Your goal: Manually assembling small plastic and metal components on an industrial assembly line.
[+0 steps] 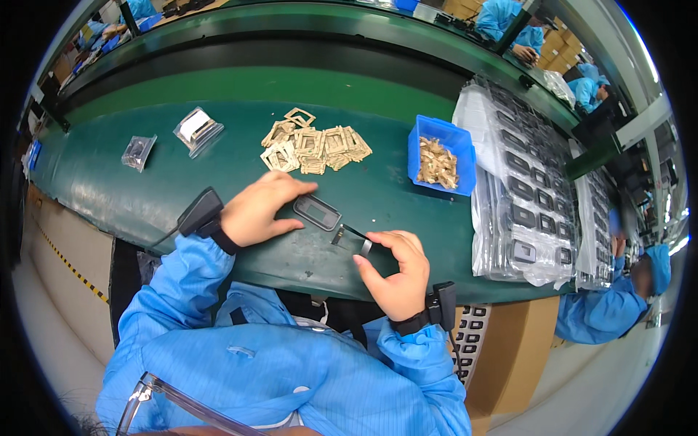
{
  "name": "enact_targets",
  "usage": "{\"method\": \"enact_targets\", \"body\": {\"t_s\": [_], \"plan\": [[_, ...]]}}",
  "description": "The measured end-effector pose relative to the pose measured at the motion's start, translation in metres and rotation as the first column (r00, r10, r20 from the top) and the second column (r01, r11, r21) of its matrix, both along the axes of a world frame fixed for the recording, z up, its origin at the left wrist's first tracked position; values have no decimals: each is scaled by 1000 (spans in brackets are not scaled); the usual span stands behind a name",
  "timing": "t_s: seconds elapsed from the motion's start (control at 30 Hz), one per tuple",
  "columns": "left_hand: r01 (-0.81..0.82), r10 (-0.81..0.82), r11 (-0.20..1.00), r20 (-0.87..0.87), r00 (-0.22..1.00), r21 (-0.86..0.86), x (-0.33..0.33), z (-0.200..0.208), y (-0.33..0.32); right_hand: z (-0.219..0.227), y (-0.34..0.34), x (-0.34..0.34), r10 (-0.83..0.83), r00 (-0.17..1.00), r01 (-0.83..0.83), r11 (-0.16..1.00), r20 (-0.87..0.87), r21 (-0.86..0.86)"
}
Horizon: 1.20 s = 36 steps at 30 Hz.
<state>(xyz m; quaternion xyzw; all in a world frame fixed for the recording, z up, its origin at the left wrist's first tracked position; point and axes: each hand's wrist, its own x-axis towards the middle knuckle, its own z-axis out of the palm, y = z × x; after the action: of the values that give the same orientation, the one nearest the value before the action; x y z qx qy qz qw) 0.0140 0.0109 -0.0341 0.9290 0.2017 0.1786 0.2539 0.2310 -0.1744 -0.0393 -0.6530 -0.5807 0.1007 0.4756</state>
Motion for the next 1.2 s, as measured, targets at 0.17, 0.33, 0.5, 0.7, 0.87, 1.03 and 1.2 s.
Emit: {"method": "enact_targets", "body": {"t_s": [0.17, 0.33, 0.5, 0.7, 0.87, 1.03, 1.2], "plan": [[45, -45, 999, 84, 995, 3, 10, -15, -37, 1, 11, 10, 88, 994, -87, 996, 65, -24], [-69, 64, 997, 189, 980, 18, 6, -22, -59, -6, 21, 13, 232, 966, -223, 971, 117, -84], [-1, -11, 998, 181, 983, 64, 2, -29, -56, -11, 29, 13, 246, 961, -231, 965, 123, -121], [-10, -11, 988, 139, 990, 151, 5, -34, -60, -11, 33, 15, 273, 954, -256, 958, 128, -131], [-13, -11, 985, 136, 991, 171, 5, -34, -60, -11, 33, 16, 285, 953, -271, 953, 97, -135], [-39, 35, 925, 15, 999, 378, 6, -33, -70, -11, 32, 15, 287, 955, -273, 950, 77, -155], [53, -2, 851, -96, 995, 523, 6, -29, -64, -12, 31, 15, 272, 959, -258, 954, 77, -154]]}}
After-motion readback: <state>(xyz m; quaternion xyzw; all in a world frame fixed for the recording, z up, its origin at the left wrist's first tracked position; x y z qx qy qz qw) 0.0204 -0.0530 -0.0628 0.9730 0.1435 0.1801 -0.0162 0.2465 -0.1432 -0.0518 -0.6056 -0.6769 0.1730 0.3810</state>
